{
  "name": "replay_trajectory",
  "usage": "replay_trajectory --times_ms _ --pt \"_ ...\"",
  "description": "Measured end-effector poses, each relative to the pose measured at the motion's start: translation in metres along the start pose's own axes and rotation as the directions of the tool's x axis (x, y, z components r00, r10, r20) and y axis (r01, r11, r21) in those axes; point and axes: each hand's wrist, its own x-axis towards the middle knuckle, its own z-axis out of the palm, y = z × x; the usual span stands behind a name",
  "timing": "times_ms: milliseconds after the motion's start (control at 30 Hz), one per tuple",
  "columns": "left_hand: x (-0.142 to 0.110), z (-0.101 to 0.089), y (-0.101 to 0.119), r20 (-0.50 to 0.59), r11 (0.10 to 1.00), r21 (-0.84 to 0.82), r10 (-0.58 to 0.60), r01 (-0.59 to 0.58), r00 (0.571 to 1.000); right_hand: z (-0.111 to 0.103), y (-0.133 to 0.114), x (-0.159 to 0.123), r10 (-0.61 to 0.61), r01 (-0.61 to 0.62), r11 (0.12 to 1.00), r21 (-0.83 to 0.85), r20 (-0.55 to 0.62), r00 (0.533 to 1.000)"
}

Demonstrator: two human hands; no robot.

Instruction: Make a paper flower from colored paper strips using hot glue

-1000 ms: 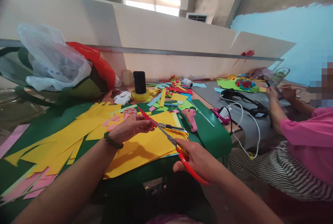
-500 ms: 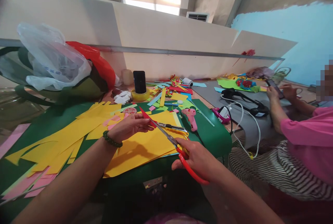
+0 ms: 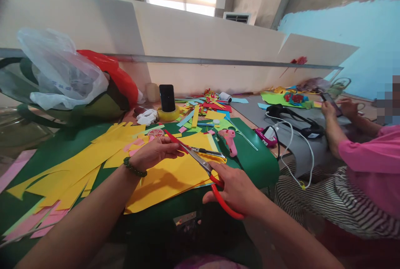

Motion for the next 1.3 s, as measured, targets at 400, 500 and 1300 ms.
replay_trajectory --times_ms 400,500,1300 --pt "0.001 0.0 0.001 -0.002 0.999 -0.002 -0.047 0.047 0.999 0.003 0.002 -0.001 0.011 -0.018 0.996 -0.083 -0.094 0.996" --pt "0.001 -0.006 0.003 -0.03 0.998 0.018 -0.054 0.054 0.998 0.004 0.005 -0.002 -0.01 -0.004 0.992 -0.128 -0.11 0.994" --pt "0.003 -0.007 0.0 -0.067 0.996 0.082 -0.036 0.042 0.997 0.01 0.013 -0.001 -0.086 0.047 0.969 -0.244 -0.152 0.985"
